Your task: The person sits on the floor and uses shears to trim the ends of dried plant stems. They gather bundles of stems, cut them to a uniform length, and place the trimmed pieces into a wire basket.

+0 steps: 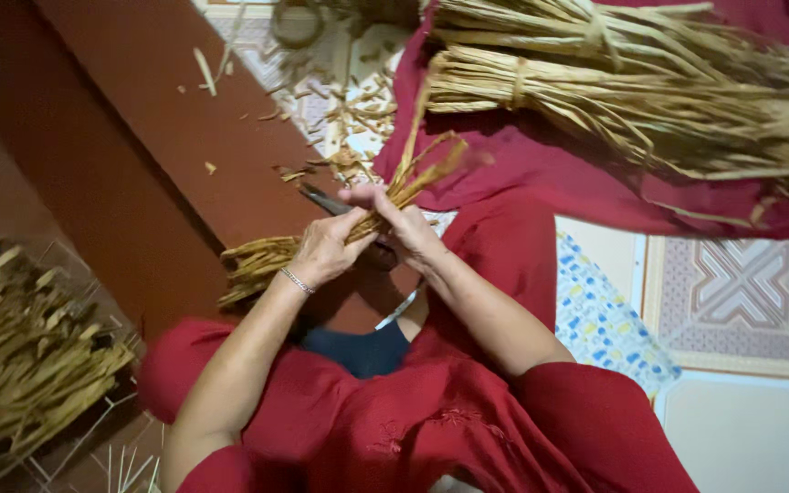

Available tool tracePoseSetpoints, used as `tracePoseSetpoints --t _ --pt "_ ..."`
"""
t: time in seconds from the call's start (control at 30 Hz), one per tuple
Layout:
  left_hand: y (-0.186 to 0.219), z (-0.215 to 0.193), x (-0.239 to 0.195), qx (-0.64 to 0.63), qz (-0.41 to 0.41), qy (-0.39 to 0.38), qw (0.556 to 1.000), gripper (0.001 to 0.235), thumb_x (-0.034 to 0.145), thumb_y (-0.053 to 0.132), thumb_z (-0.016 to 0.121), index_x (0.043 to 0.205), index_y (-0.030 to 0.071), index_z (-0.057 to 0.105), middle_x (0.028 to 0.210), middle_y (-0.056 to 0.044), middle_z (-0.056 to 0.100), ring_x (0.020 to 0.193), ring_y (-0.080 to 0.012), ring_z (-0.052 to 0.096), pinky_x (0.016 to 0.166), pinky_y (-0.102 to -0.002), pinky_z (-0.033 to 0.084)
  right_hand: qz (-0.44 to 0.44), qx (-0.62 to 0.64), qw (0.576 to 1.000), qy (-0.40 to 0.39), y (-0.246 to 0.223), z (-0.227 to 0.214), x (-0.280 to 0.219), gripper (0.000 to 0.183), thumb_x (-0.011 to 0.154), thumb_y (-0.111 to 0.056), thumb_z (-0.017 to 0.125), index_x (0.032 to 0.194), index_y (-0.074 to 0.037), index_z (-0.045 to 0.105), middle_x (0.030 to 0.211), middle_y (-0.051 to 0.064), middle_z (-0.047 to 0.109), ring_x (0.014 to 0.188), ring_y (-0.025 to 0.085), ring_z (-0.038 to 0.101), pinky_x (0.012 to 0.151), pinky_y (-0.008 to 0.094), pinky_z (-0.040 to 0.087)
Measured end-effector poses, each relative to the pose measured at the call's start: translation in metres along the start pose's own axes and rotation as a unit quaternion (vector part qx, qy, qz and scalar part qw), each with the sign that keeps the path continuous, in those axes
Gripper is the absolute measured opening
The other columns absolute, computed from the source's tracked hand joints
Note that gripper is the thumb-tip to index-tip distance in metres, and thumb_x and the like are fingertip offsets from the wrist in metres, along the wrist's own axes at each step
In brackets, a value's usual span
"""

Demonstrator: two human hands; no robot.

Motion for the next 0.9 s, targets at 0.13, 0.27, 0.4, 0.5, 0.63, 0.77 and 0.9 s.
tracePoseSetpoints --t 0.13,0.27,0.4,0.5,0.63,0.77,0.9 --pt "-0.027 0.032 0.005 0.018 -0.026 -0.051 0.998 0.062 0.073 0.03 0.087 0.127 0.011 0.062 0.096 -0.022 0.072 0.089 -0.0442 0.068 0.076 -0.05 0.055 -0.084 0.101 0.987 0.087 -0.021 -0.01 -0.009 0.042 0.112 -0.042 0.043 0.103 -0.004 0.059 0.118 0.02 0.072 0.12 0.033 0.066 0.111 0.049 0.049" --pt "-0.063 0.032 -0.003 0.116 -0.084 -0.094 0.985 0.05 0.076 0.022 0.081 0.124 0.02 0.067 0.097 -0.016 0.075 0.092 -0.0369 0.073 0.083 -0.047 0.057 -0.145 0.162 0.964 0.154 -0.073 -0.039 -0.028 0.038 0.109 -0.041 0.04 0.091 -0.011 0.054 0.084 0.009 0.061 0.09 0.029 0.066 0.104 0.06 0.052" --pt "-0.075 0.012 -0.01 0.127 -0.107 -0.069 0.984 0.051 0.069 0.017 0.082 0.118 0.021 0.068 0.098 -0.014 0.075 0.093 -0.0364 0.072 0.084 -0.047 0.056 -0.219 0.214 0.937 0.17 -0.124 -0.083 -0.06 0.041 0.112 -0.044 0.037 0.088 -0.014 0.049 0.071 -0.001 0.04 0.068 0.017 0.047 0.094 0.056 0.054" --pt "-0.067 0.008 -0.002 0.137 -0.063 -0.054 0.987 0.044 0.074 0.011 0.078 0.116 0.018 0.069 0.102 -0.012 0.075 0.097 -0.0352 0.071 0.085 -0.047 0.056 -0.26 0.198 0.926 0.189 -0.15 -0.124 -0.085 0.043 0.114 -0.046 0.037 0.088 -0.014 0.051 0.068 -0.004 0.035 0.063 0.015 0.041 0.085 0.05 0.054" --pt "-0.033 0.005 0.031 0.176 0.083 0.013 0.981 0.049 0.072 0.003 0.079 0.119 0.008 0.065 0.11 -0.011 0.073 0.102 -0.0305 0.07 0.081 -0.047 0.055 -0.283 0.22 0.916 0.179 -0.179 -0.175 -0.115 0.046 0.113 -0.045 0.037 0.088 -0.012 0.056 0.067 -0.001 0.036 0.06 0.016 0.042 0.078 0.044 0.055" --pt "0.008 0.037 0.084 0.249 0.147 0.032 0.957 0.049 0.069 0.002 0.084 0.112 0.008 0.062 0.09 -0.007 0.065 0.088 -0.0225 0.064 0.079 -0.041 0.05 -0.348 0.266 0.872 0.217 -0.211 -0.24 -0.158 0.051 0.117 -0.046 0.035 0.09 -0.011 0.062 0.06 0.0 0.038 0.049 0.013 0.044 0.064 0.039 0.053" --pt "0.039 0.091 0.138 0.257 0.169 0.013 0.951 0.038 0.077 0.006 0.086 0.101 0.011 0.057 0.091 -0.007 0.064 0.088 -0.0242 0.063 0.075 -0.041 0.048 -0.369 0.232 0.854 0.284 -0.226 -0.322 -0.21 0.048 0.119 -0.044 0.044 0.092 -0.009 0.062 0.062 0.001 0.042 0.058 0.016 0.048 0.066 0.037 0.048"
Point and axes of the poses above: each hand's wrist, its own x-axis towards the middle knuckle, its own z-axis out of the palm, y = z × x, the point moved 7 cm from there along x, towards the middle knuckle
